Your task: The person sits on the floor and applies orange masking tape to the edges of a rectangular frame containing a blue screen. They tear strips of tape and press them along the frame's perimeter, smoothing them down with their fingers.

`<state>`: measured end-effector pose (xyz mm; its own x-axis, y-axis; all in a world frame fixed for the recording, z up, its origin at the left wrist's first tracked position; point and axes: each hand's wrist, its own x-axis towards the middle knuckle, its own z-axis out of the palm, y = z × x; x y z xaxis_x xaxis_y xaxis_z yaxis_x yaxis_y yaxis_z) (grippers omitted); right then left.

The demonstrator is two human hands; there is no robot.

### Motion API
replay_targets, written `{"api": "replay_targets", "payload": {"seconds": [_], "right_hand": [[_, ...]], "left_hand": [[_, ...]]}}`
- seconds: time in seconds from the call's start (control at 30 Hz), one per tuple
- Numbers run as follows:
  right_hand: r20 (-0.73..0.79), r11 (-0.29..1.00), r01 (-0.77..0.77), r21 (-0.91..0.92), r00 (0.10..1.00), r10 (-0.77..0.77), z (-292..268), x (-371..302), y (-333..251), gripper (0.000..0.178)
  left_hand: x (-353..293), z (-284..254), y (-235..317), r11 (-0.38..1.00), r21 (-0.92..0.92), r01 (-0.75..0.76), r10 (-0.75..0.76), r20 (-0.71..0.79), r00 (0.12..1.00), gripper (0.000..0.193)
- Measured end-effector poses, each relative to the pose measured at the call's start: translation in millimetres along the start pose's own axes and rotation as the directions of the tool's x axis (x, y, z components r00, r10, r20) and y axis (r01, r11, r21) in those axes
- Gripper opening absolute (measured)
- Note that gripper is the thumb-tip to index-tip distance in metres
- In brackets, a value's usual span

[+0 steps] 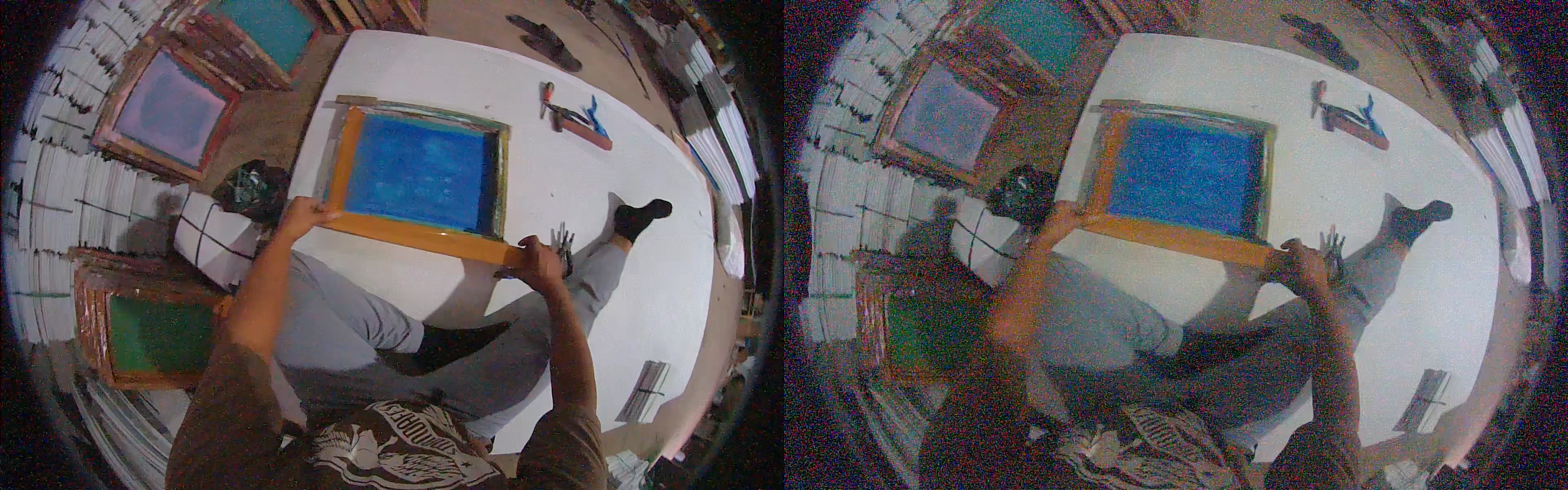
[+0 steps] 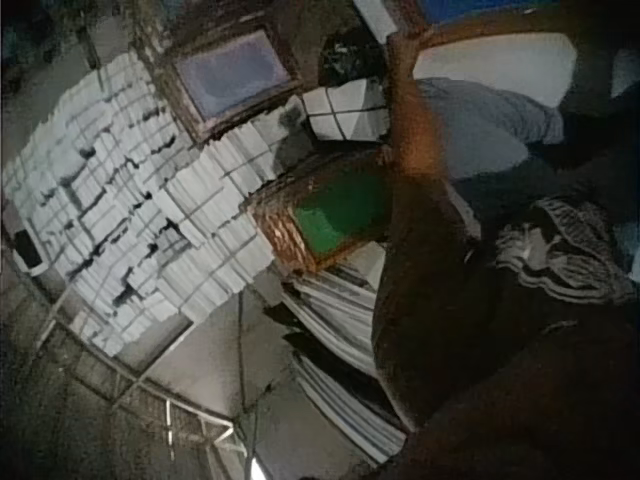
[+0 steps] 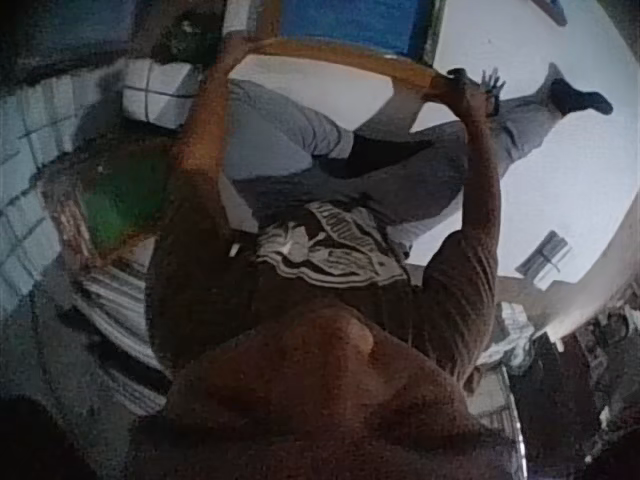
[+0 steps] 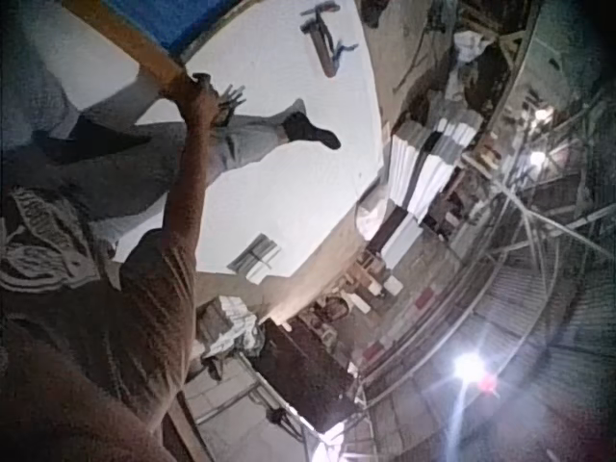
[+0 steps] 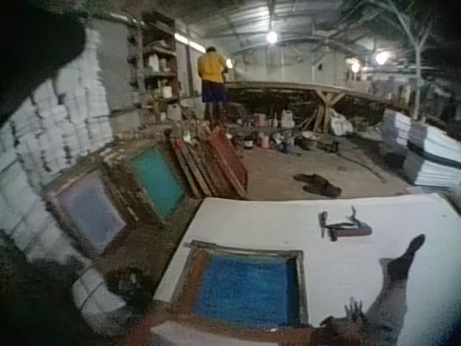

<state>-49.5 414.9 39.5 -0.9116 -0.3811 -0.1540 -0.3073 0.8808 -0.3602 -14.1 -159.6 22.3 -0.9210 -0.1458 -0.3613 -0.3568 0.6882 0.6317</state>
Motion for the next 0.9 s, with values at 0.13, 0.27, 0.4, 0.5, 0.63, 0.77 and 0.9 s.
{"api": "replay_targets", "payload": {"seconds": [0.13,0.27,0.4,0.5,0.63,0.77,0.9], "right_hand": [[-0.016,0.992,-0.047,0.115,0.999,0.049,3,-8,-8,0.056],[-0.146,0.992,0.051,0.119,0.989,-0.033,8,-3,-1,0.05],[-0.225,0.98,0.182,0.074,0.961,-0.161,9,13,-5,0.041],[-0.223,0.976,0.17,-0.133,0.955,-0.196,10,22,-7,0.039],[-0.213,0.963,0.147,-0.224,0.957,-0.195,11,30,-9,0.04],[-0.185,0.962,0.141,-0.235,0.965,-0.186,6,32,-18,0.04],[-0.146,0.956,0.113,-0.27,0.977,-0.157,3,34,-25,0.041]], "left_hand": [[5,7,-21,0.976,-0.216,-0.022,0.024,0.008,1.0,0.037],[9,13,-13,0.985,-0.166,-0.045,0.04,-0.031,0.999,0.038],[15,18,-29,0.982,-0.177,-0.072,0.057,-0.092,0.994,0.039],[16,20,-29,0.992,-0.106,-0.063,0.051,-0.116,0.992,0.039],[8,17,-7,0.998,-0.005,-0.06,0.059,-0.146,0.988,0.035],[4,16,-2,0.997,-0.067,-0.038,0.028,-0.149,0.988,0.034],[4,18,0,0.998,-0.028,-0.063,0.056,-0.198,0.978,0.036]]}}
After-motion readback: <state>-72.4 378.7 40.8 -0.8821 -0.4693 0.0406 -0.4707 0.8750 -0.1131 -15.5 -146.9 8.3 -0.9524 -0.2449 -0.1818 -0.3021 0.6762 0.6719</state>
